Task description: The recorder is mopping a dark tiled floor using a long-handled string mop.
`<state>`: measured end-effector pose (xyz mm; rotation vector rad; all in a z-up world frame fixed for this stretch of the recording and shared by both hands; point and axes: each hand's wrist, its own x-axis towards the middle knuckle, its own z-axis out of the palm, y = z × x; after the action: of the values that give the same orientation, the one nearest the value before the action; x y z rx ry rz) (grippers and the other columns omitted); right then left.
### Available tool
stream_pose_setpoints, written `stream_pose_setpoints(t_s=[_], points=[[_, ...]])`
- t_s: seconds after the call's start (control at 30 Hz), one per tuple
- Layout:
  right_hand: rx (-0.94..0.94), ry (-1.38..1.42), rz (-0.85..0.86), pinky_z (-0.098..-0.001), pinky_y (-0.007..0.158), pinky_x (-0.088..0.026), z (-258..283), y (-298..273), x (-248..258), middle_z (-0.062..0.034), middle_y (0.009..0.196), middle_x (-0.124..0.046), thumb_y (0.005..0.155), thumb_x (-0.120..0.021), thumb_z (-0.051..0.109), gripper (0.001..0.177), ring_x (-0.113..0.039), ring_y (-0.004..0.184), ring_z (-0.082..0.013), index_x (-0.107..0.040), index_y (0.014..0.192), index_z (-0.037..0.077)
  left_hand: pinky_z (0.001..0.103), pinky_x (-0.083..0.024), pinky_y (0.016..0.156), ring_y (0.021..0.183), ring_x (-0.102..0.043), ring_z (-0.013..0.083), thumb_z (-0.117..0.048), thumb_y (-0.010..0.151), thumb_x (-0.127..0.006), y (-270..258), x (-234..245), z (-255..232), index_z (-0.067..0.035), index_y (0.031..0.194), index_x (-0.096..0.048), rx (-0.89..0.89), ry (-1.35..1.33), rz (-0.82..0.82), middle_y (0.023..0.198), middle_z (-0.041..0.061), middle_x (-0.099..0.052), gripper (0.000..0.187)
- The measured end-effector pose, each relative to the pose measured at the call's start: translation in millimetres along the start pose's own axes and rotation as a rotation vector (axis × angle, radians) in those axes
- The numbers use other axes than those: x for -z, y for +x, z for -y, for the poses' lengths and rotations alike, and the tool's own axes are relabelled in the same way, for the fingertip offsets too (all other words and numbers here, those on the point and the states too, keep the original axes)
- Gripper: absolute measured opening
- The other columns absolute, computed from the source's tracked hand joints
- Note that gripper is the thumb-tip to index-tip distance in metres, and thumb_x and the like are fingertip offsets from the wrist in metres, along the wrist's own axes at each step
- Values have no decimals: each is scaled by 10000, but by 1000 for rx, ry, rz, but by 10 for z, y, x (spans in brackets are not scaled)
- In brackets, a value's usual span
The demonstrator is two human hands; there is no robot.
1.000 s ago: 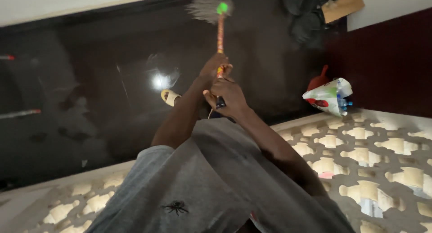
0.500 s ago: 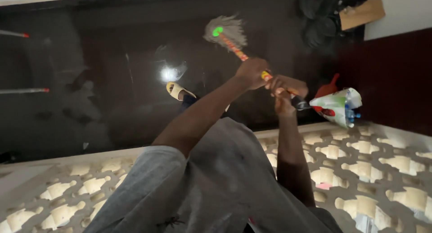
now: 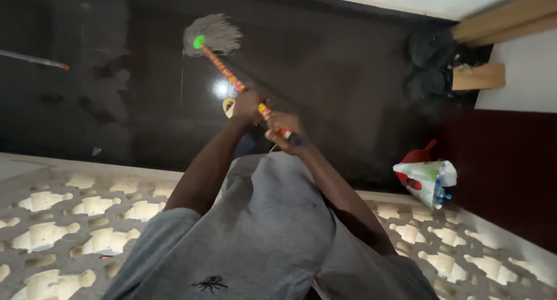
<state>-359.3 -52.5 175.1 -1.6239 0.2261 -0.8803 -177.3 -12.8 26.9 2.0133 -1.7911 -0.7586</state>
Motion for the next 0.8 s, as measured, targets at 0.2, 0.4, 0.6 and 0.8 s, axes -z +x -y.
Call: stream_pose_setpoints(t_s=[0.2, 0.4, 0.6, 0.8], points=[[-223, -125, 343, -378, 719, -465, 513, 174, 61, -107, 737, -527, 893, -662, 5, 258, -562, 727, -261, -478, 713, 21, 497, -527, 785, 888, -672, 407, -288, 908, -695, -249, -167, 3, -80, 837, -736, -45, -235, -226, 875, 173, -705, 224], [-262, -216, 300, -393, 663, -420, 1164, 240, 434, -111, 681, -484, 856, -672, -27, 306, -515, 657, -255, -431, 672, 13, 462, -479, 662, 733, -634, 383, -153, 623, -816, -74, 226, -1053, -21, 698, -635, -243, -511, -279, 716, 169, -633, 236], [-387, -443, 169, -383, 623, -424, 1659, -6, 516, -104, 650, -478, 838, -697, -6, 296, -533, 638, -256, -455, 670, 21, 396, -539, 698, 782, -708, 289, -138, 754, -775, 60, -299, -1658, -34, 805, -571, -184, -872, -118, 818, 95, -647, 235], [-164, -636, 11, -354, 638, -479, 1403, -233, 512, -95, 736, -597, 918, -701, 175, 285, -610, 680, -235, -568, 718, 23, 460, -511, 839, 925, -652, 361, -186, 961, -767, 319, -739, -1676, -72, 925, -698, -548, -614, -91, 935, 140, -679, 138]])
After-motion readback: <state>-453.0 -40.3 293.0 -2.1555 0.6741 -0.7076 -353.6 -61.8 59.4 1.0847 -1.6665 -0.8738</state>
